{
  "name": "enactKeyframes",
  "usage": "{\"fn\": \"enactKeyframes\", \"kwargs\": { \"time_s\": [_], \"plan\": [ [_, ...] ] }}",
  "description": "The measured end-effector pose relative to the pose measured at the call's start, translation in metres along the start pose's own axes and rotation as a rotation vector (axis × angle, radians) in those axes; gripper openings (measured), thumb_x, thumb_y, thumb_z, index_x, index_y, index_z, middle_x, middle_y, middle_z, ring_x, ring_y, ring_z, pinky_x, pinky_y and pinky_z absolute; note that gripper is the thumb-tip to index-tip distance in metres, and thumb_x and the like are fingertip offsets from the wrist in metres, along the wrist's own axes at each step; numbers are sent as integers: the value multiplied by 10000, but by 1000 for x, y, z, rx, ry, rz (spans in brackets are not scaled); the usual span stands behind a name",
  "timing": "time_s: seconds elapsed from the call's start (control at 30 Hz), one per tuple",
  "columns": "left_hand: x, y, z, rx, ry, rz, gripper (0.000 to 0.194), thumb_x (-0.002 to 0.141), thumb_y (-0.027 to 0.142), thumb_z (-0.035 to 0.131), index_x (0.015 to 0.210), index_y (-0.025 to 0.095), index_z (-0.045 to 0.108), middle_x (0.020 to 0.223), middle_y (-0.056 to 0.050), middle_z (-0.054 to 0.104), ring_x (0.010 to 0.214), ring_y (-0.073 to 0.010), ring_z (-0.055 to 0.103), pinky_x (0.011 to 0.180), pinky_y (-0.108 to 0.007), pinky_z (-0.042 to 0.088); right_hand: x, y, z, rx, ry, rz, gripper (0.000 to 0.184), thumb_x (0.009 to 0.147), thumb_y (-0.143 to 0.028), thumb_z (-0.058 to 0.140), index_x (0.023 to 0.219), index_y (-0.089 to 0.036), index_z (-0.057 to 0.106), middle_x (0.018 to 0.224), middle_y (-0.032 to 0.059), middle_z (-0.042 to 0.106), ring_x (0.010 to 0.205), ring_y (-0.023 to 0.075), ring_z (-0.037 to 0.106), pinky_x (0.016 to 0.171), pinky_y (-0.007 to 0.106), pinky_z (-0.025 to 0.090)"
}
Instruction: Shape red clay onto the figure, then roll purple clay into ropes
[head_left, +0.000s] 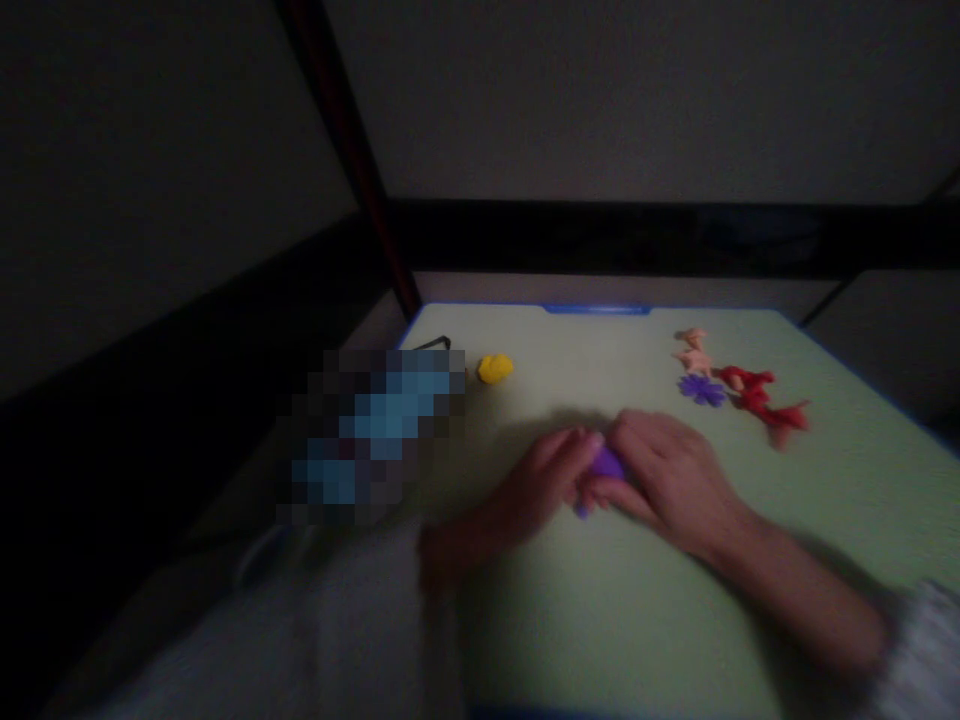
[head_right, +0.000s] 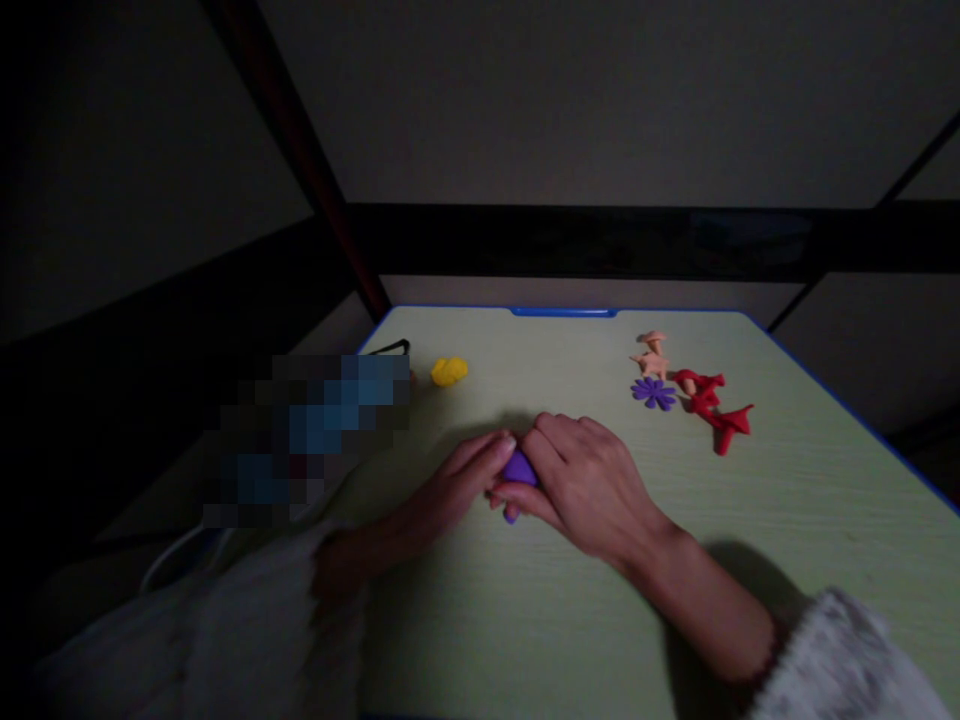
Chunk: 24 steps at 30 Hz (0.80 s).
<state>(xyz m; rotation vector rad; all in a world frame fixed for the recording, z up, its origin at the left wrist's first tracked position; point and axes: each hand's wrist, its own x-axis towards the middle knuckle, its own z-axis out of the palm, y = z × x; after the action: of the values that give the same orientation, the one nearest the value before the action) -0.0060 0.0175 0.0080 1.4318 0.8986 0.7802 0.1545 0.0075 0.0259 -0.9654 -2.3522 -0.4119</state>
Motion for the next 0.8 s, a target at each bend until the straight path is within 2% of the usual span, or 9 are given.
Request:
{"fn": "enactKeyframes", "kwargs": {
  "time_s": [0.1,0.27,0.33,0.43,0.6,0.7,0.8],
  "plan": [
    [-1,-4,0,1,-120,-29,454,882,505,316,589,190,461,541,24,465,556,-115,464,593,-268,395,0,0,1,-5,23,-11,555,936,-538,236,633,-175,526,564,21,498,517,144,414,524,289,307],
    [-5,-4,2,58,0,-126,405,846,532,399,629,196,463,581,41,425,566,-111,422,599,-272,369,-1,0,2,10,43,-21,566,919,-578,246,619,-182,516,559,18,510,512,141,432,520,282,311],
    [-5,-5,2,62,1,-142,413,848,534,389,617,198,454,573,40,408,556,-112,407,574,-274,354,-1,0,2,14,48,-18,560,913,-584,262,617,-183,515,552,14,508,502,138,429,507,278,305],
    [-5,-4,1,8,-16,-88,383,850,507,405,631,196,449,599,36,419,583,-112,414,573,-262,359,-2,0,3,51,47,-12,551,922,-565,267,616,-180,517,542,7,511,488,127,438,499,263,310],
    [-2,1,-2,12,-121,53,218,826,360,477,697,187,511,674,17,492,665,-121,445,638,-253,382,-3,0,5,125,42,-27,544,927,-554,278,617,-176,518,535,2,527,483,119,468,498,252,319],
    [-1,1,-4,51,-137,64,280,840,376,445,636,186,469,603,31,443,592,-105,410,576,-246,345,-3,1,5,174,22,-4,542,926,-556,278,616,-179,515,524,-11,522,466,111,468,487,247,320],
    [0,-2,-5,74,-102,65,316,838,386,449,598,182,434,565,44,413,552,-90,383,547,-241,321,-3,2,4,190,18,20,554,903,-597,279,646,-175,530,538,-12,522,462,110,462,473,250,323]
  ]
}}
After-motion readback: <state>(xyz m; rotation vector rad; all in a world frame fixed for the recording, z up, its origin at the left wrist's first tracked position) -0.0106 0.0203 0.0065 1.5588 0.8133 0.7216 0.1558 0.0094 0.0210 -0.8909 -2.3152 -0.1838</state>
